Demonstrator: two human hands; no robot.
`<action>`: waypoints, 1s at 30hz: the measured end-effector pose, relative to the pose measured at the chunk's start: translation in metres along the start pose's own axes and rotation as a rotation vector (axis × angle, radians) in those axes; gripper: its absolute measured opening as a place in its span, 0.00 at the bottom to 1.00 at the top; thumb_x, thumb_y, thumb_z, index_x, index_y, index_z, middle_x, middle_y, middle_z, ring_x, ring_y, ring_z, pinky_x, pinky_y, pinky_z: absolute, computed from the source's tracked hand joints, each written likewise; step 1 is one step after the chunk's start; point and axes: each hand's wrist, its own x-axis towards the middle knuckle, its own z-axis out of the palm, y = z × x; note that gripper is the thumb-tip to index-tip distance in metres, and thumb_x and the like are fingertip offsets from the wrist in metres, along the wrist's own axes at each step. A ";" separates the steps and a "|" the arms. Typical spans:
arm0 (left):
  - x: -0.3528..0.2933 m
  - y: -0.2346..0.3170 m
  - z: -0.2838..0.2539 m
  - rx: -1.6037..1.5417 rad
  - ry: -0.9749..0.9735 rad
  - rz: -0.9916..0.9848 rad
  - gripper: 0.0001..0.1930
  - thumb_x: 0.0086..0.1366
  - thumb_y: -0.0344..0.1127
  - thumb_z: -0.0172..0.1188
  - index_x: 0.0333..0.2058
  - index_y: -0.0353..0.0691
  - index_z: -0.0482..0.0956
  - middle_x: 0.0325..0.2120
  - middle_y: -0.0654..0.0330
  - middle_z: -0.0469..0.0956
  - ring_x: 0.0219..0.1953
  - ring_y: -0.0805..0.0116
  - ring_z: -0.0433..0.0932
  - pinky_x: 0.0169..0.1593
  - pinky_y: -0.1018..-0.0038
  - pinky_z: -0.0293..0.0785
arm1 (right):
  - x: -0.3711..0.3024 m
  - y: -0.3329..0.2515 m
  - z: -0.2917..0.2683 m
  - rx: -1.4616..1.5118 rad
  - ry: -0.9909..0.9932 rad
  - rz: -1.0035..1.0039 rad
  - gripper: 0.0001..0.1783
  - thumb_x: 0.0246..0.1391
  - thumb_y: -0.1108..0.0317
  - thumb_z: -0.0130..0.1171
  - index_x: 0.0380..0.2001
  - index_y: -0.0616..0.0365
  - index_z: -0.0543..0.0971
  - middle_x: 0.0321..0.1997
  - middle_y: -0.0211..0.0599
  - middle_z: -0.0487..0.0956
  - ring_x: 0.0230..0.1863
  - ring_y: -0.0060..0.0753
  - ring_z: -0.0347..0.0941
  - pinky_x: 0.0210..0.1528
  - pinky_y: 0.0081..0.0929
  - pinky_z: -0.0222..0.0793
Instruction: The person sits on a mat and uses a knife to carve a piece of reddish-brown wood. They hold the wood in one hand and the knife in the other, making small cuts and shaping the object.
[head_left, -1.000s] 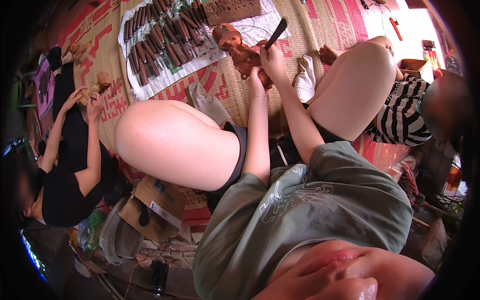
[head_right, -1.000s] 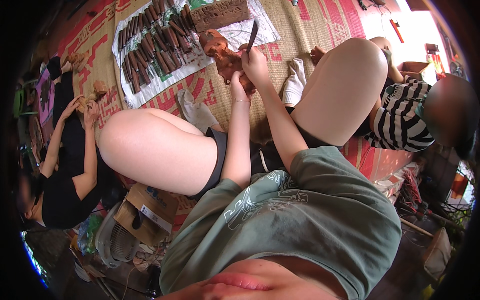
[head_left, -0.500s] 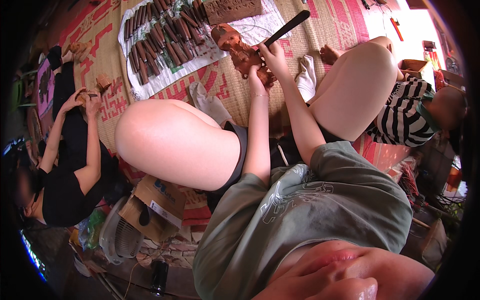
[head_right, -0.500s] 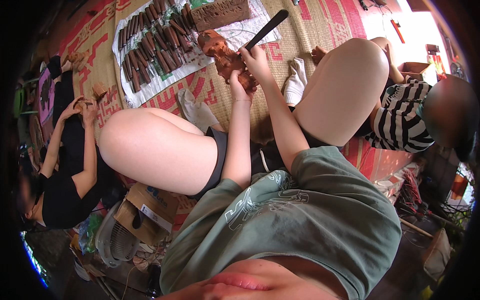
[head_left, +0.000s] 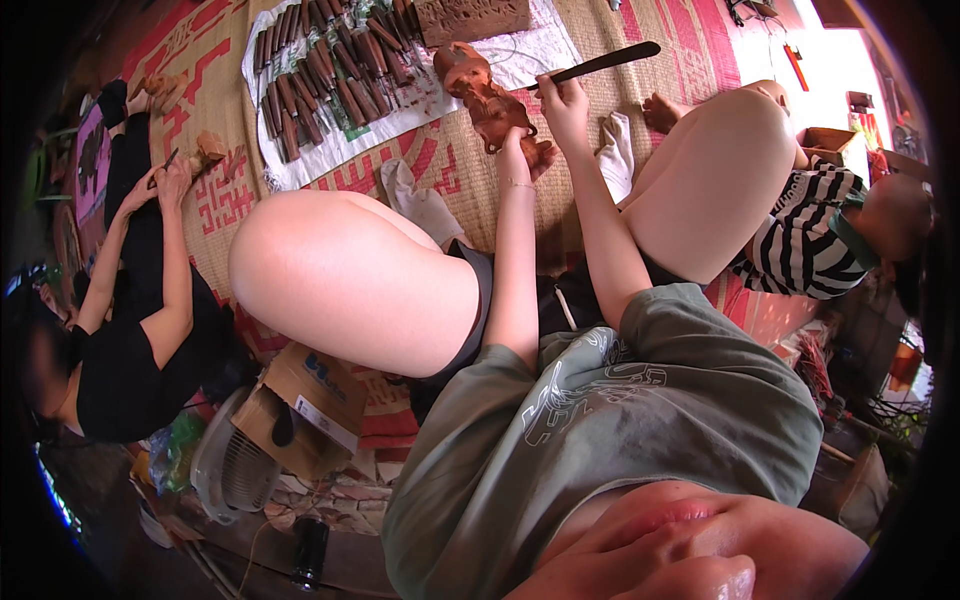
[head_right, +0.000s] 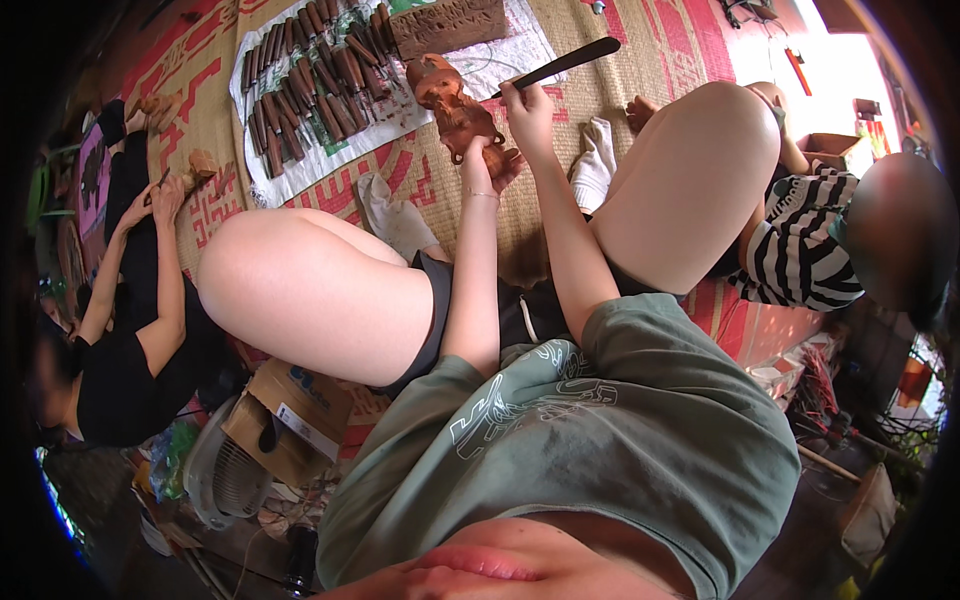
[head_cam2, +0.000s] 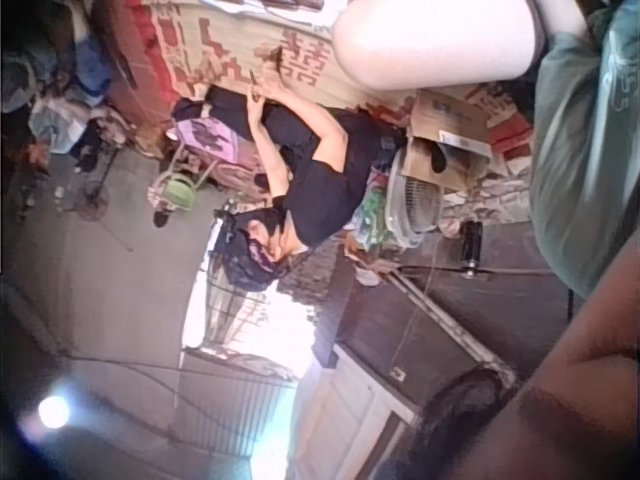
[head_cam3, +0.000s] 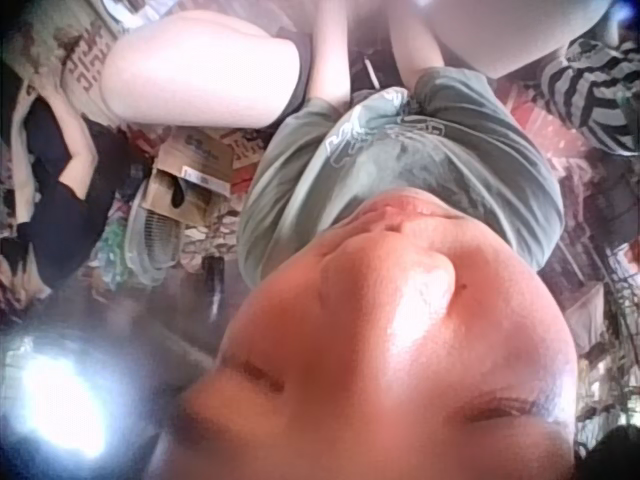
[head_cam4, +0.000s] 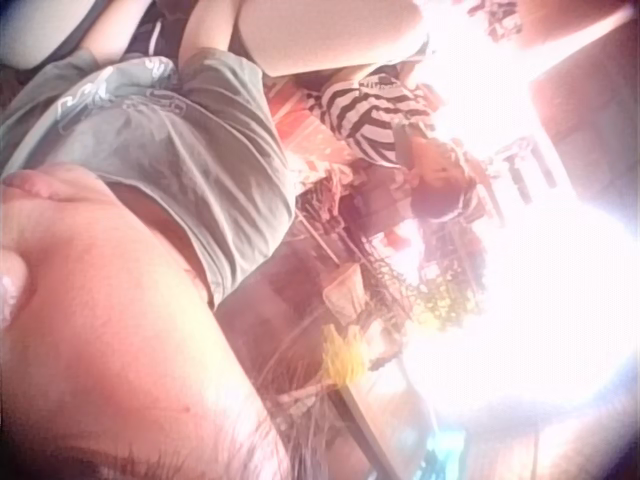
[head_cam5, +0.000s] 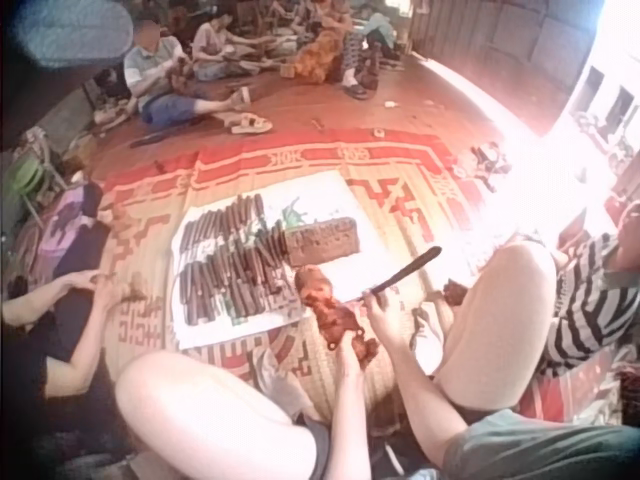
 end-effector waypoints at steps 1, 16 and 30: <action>-0.002 -0.001 -0.002 0.020 -0.004 0.017 0.15 0.53 0.43 0.50 0.29 0.35 0.68 0.18 0.52 0.75 0.18 0.61 0.76 0.19 0.76 0.74 | 0.001 0.000 0.001 -0.056 -0.013 -0.049 0.07 0.48 0.70 0.57 0.28 0.62 0.74 0.18 0.31 0.73 0.19 0.16 0.63 0.22 0.19 0.61; -0.013 0.000 0.005 0.279 0.146 0.190 0.14 0.50 0.35 0.59 0.14 0.37 0.65 0.08 0.60 0.66 0.07 0.72 0.66 0.10 0.77 0.63 | -0.006 -0.019 0.008 -0.409 -0.334 -0.185 0.14 0.43 0.62 0.62 0.25 0.64 0.75 0.17 0.40 0.72 0.18 0.34 0.67 0.23 0.28 0.62; -0.011 -0.001 -0.001 0.294 0.160 0.162 0.14 0.50 0.37 0.60 0.17 0.35 0.67 0.09 0.59 0.67 0.08 0.71 0.68 0.10 0.77 0.66 | -0.007 -0.021 0.010 -0.503 -0.445 -0.143 0.10 0.45 0.66 0.60 0.26 0.63 0.75 0.18 0.37 0.73 0.20 0.23 0.67 0.23 0.25 0.61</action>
